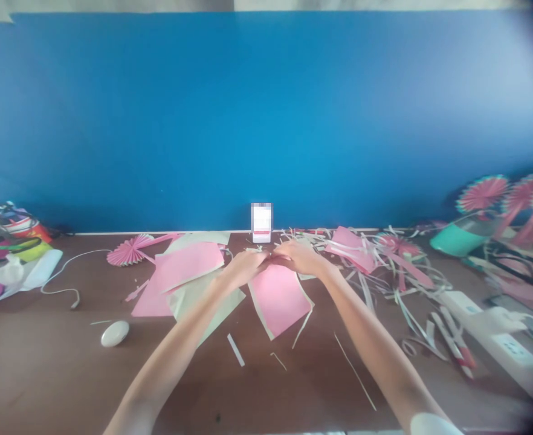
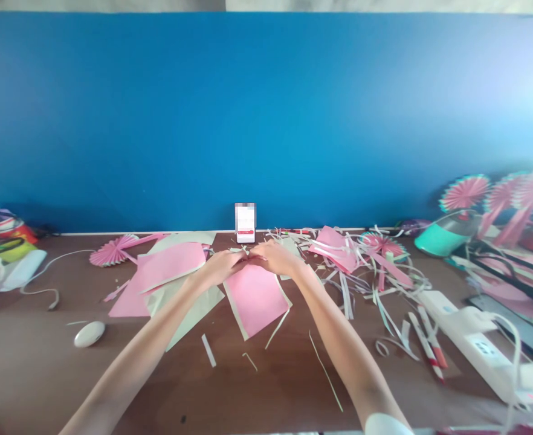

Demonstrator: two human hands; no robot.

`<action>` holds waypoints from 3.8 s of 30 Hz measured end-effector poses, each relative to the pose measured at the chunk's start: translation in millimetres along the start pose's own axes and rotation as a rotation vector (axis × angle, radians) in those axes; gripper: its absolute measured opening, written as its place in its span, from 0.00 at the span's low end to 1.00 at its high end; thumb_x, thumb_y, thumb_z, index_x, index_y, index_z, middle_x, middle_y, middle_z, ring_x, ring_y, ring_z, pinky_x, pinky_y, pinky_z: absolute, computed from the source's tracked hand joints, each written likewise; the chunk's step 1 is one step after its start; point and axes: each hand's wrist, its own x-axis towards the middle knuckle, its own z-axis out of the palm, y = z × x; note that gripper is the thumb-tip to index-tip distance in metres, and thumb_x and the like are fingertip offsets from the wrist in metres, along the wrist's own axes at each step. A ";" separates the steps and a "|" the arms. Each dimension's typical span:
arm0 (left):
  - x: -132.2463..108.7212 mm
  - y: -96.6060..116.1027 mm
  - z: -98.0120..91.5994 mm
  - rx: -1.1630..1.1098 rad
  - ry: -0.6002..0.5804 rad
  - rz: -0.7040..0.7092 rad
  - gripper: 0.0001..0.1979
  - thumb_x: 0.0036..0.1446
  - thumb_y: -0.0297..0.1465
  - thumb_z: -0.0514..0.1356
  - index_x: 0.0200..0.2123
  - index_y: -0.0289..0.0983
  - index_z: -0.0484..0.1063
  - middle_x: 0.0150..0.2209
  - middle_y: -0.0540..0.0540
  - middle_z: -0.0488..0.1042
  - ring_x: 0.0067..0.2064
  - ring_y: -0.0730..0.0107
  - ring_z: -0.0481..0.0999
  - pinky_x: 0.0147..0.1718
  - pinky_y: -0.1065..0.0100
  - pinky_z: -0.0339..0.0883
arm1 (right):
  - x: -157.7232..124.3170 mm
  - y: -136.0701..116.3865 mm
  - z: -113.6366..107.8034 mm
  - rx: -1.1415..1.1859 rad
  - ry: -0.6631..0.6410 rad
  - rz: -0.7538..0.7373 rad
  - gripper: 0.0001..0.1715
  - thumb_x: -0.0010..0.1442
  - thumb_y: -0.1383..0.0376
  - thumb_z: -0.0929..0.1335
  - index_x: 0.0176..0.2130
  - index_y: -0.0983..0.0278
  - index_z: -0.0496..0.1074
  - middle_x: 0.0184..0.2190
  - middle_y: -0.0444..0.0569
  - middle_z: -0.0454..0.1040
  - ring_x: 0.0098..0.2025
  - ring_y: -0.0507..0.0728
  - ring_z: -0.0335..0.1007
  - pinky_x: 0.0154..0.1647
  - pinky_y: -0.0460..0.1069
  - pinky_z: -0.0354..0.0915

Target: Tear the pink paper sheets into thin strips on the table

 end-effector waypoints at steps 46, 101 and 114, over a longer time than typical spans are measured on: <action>-7.8 -13.4 -19.5 -0.260 -0.306 0.001 0.19 0.61 0.40 0.48 0.51 0.42 0.68 0.39 0.46 0.76 0.35 0.65 0.75 0.31 0.70 0.62 | -7.5 -1.0 -5.0 0.138 0.033 0.109 0.17 0.62 0.54 0.62 0.40 0.57 0.77 0.30 0.47 0.78 0.32 0.57 0.69 0.35 0.49 0.59; -4.2 -15.0 -15.3 -0.329 -0.134 -0.020 0.25 0.64 0.42 0.42 0.61 0.40 0.57 0.59 0.46 0.63 0.56 0.58 0.66 0.50 0.64 0.61 | -1.4 -6.6 -3.4 0.556 0.305 0.087 0.20 0.55 0.72 0.61 0.41 0.61 0.77 0.40 0.46 0.78 0.43 0.55 0.72 0.45 0.49 0.65; -2.5 -9.9 -18.9 -0.368 -0.016 -0.048 0.19 0.64 0.38 0.42 0.44 0.37 0.69 0.43 0.44 0.73 0.39 0.64 0.72 0.34 0.68 0.62 | -4.3 -8.3 -6.5 0.508 0.306 0.091 0.21 0.59 0.64 0.64 0.53 0.60 0.67 0.41 0.50 0.75 0.41 0.56 0.70 0.37 0.48 0.64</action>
